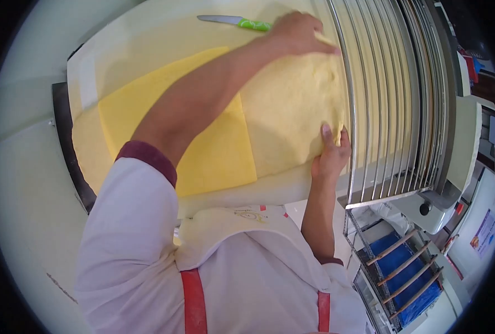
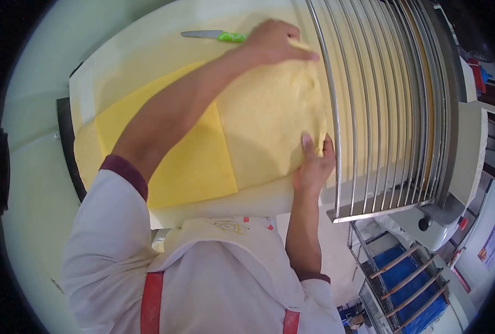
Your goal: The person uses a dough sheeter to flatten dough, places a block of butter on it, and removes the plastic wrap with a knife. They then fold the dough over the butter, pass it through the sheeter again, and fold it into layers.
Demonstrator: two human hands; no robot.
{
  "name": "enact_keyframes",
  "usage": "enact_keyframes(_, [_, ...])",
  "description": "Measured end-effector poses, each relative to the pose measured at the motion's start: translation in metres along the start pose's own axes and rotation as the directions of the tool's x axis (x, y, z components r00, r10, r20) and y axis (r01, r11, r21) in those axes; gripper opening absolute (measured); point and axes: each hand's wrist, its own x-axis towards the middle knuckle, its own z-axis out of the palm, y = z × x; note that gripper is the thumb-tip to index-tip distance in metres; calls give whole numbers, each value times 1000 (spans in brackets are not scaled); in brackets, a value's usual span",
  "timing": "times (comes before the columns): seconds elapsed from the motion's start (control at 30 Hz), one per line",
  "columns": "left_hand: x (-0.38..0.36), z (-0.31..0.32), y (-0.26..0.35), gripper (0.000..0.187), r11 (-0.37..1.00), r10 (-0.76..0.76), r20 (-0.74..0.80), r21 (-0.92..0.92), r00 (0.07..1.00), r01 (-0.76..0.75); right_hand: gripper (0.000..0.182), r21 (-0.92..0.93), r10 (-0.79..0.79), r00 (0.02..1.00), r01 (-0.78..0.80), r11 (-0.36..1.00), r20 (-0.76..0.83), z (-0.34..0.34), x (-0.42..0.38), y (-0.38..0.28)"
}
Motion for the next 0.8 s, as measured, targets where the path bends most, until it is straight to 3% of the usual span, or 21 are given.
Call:
enact_keyframes(0.07, [-2,-27,2,65,995,-32,-16,-95,999,30,38,-34,-175,985,175,984,11,2,-5,-4])
enact_keyframes(0.1, [-14,-33,8,60,966,100,-182,-218,978,-139,40,-67,-245,968,248,966,52,-2,-15,-15])
enact_keyframes(0.2, [-30,-70,18,30,960,180,-254,-163,950,-226,42,-244,-415,908,416,876,60,1,-66,-47])
enact_keyframes(0.27, [-47,-88,13,30,879,50,-309,-438,950,-189,43,-317,-545,811,585,746,214,-3,-97,-50])
enact_keyframes(0.33, [-73,-100,-1,38,702,-15,-401,-656,916,-276,43,-358,-581,715,698,620,389,8,-137,-51])
enact_keyframes(0.4, [-109,-112,-32,56,451,-42,-549,-756,835,-475,43,-323,-525,544,829,456,655,24,-165,-45])
enact_keyframes(0.47, [-154,-135,-58,59,427,23,-477,-790,879,-440,50,-200,-404,337,918,343,850,57,-184,-43])
enact_keyframes(0.53, [-185,-139,-93,60,332,31,-388,-865,921,-376,59,-125,-289,212,949,290,934,83,-191,-16])
enact_keyframes(0.6, [-204,-129,-140,54,340,-20,-279,-905,960,-256,58,-218,-85,242,950,225,967,107,-195,17])
enact_keyframes(0.63, [-212,-130,-141,48,436,-155,-384,-854,910,-286,57,-256,25,256,948,190,966,113,-198,27])
enact_keyframes(0.7, [-236,-133,-143,38,634,-377,-609,-719,697,-285,51,-224,43,220,954,201,975,113,-201,20])
enact_keyframes(0.73, [-252,-134,-144,33,624,-444,-620,-732,647,-273,48,-198,54,191,958,208,980,115,-197,12])
enact_keyframes(0.8, [-295,-122,-140,30,605,-571,-629,-757,529,-247,40,-218,66,209,890,400,976,134,-160,-13])
